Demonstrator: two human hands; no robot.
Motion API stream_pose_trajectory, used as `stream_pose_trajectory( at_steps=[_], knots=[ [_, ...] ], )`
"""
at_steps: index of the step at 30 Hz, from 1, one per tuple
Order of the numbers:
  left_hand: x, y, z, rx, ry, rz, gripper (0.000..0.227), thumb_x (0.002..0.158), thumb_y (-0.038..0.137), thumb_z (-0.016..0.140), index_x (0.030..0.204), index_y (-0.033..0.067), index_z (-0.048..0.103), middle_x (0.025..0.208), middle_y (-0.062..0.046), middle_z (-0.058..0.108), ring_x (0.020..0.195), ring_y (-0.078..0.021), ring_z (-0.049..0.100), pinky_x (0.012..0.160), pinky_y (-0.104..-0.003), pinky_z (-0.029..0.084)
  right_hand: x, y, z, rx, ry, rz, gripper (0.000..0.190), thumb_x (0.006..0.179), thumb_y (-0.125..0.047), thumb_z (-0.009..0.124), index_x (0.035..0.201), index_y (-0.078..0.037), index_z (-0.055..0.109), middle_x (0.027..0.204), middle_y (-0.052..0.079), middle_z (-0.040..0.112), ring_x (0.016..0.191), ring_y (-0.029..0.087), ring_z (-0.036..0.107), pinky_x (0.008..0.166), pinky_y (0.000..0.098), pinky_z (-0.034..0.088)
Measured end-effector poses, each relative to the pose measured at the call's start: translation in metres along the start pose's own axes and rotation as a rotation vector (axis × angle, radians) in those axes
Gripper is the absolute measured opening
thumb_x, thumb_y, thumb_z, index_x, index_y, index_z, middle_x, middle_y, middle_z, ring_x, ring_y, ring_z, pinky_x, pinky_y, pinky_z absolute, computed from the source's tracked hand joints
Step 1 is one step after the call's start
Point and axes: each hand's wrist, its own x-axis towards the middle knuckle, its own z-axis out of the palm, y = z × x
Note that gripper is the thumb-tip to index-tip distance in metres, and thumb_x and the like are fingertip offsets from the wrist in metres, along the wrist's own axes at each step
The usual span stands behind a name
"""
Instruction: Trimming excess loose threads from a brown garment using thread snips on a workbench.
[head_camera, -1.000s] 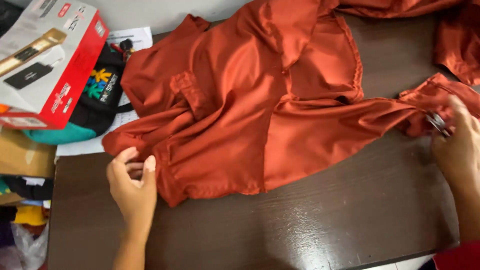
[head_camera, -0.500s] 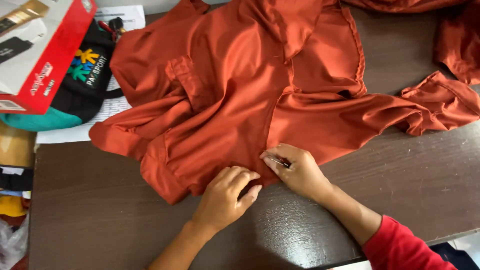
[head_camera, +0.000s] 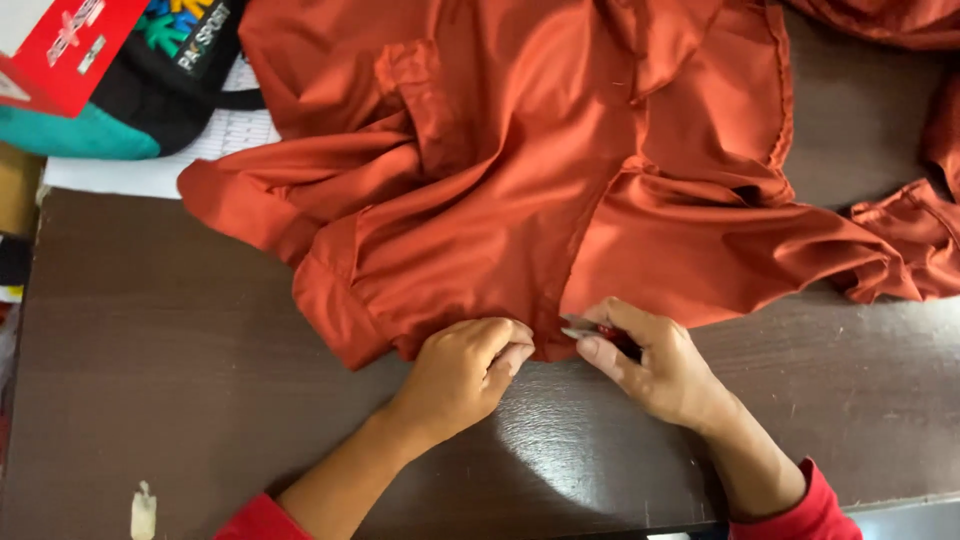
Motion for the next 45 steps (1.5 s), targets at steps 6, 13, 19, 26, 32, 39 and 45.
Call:
stream_pose_trajectory(
  at_steps=[6, 13, 19, 26, 32, 39, 45],
  knots=[
    [0.010, 0.023, -0.032, -0.275, -0.220, -0.307, 0.019, 0.098, 0.023, 0.053, 0.106, 0.0105, 0.065, 0.119, -0.001, 0.078, 0.084, -0.0175, 0.077, 0.075, -0.033, 0.056, -0.014, -0.002, -0.001, -0.319, -0.018, -0.135, 0.039, 0.085, -0.051, 0.070, 0.107, -0.020, 0.076, 0.097, -0.009, 0.080, 0.071, 0.014, 0.075, 0.066, 0.0322, 0.055],
    [0.007, 0.021, -0.029, -0.296, -0.213, -0.270, 0.025, 0.102, 0.027, 0.051, 0.112, 0.0070, 0.063, 0.122, -0.008, 0.077, 0.102, -0.0233, 0.077, 0.085, -0.034, 0.058, -0.022, 0.003, 0.010, -0.529, 0.118, -0.433, 0.032, 0.089, -0.048, 0.071, 0.105, -0.020, 0.074, 0.076, -0.007, 0.068, 0.057, 0.018, 0.066, 0.046, 0.0371, 0.049],
    [0.005, 0.019, -0.025, -0.289, -0.194, -0.200, 0.022, 0.101, 0.022, 0.054, 0.110, 0.0051, 0.063, 0.126, -0.014, 0.074, 0.109, -0.0267, 0.076, 0.091, -0.035, 0.058, -0.023, 0.002, 0.015, -0.566, 0.165, -0.442, 0.029, 0.090, -0.045, 0.071, 0.102, -0.020, 0.075, 0.082, -0.007, 0.072, 0.060, 0.019, 0.069, 0.050, 0.0367, 0.052],
    [0.004, 0.018, -0.027, -0.294, -0.176, -0.158, 0.019, 0.102, 0.019, 0.054, 0.109, 0.0039, 0.063, 0.124, -0.015, 0.074, 0.107, -0.0267, 0.076, 0.091, -0.036, 0.059, -0.023, 0.001, 0.013, -0.581, 0.196, -0.450, 0.028, 0.089, -0.044, 0.072, 0.101, -0.019, 0.076, 0.085, -0.007, 0.073, 0.061, 0.018, 0.069, 0.048, 0.0362, 0.051],
    [0.003, 0.017, -0.024, -0.282, -0.142, -0.102, 0.013, 0.101, 0.017, 0.054, 0.103, 0.0055, 0.061, 0.120, -0.017, 0.076, 0.111, -0.0275, 0.075, 0.090, -0.037, 0.058, -0.021, -0.001, 0.017, -0.578, 0.189, -0.466, 0.025, 0.090, -0.040, 0.073, 0.100, -0.017, 0.075, 0.089, -0.006, 0.073, 0.063, 0.019, 0.070, 0.050, 0.0379, 0.052],
    [0.005, 0.026, -0.031, -0.408, -0.110, -0.184, 0.011, 0.102, 0.017, 0.050, 0.098, 0.0087, 0.056, 0.129, -0.017, 0.072, 0.083, -0.0225, 0.076, 0.081, -0.033, 0.056, -0.015, -0.005, 0.002, -0.411, 0.191, -0.362, 0.025, 0.090, -0.041, 0.070, 0.089, -0.017, 0.078, 0.085, -0.007, 0.079, 0.052, 0.007, 0.062, 0.044, 0.0280, 0.044],
    [-0.052, 0.035, 0.044, -0.535, -0.572, 0.357, 0.025, 0.104, 0.031, 0.053, 0.111, 0.0141, 0.069, 0.104, -0.010, 0.071, 0.098, -0.0326, 0.067, 0.100, -0.045, 0.049, 0.002, 0.017, -0.009, -0.117, 0.275, 0.040, 0.028, 0.093, -0.033, 0.071, 0.111, -0.012, 0.075, 0.090, -0.005, 0.073, 0.081, 0.008, 0.062, 0.081, 0.0244, 0.048]
  ],
)
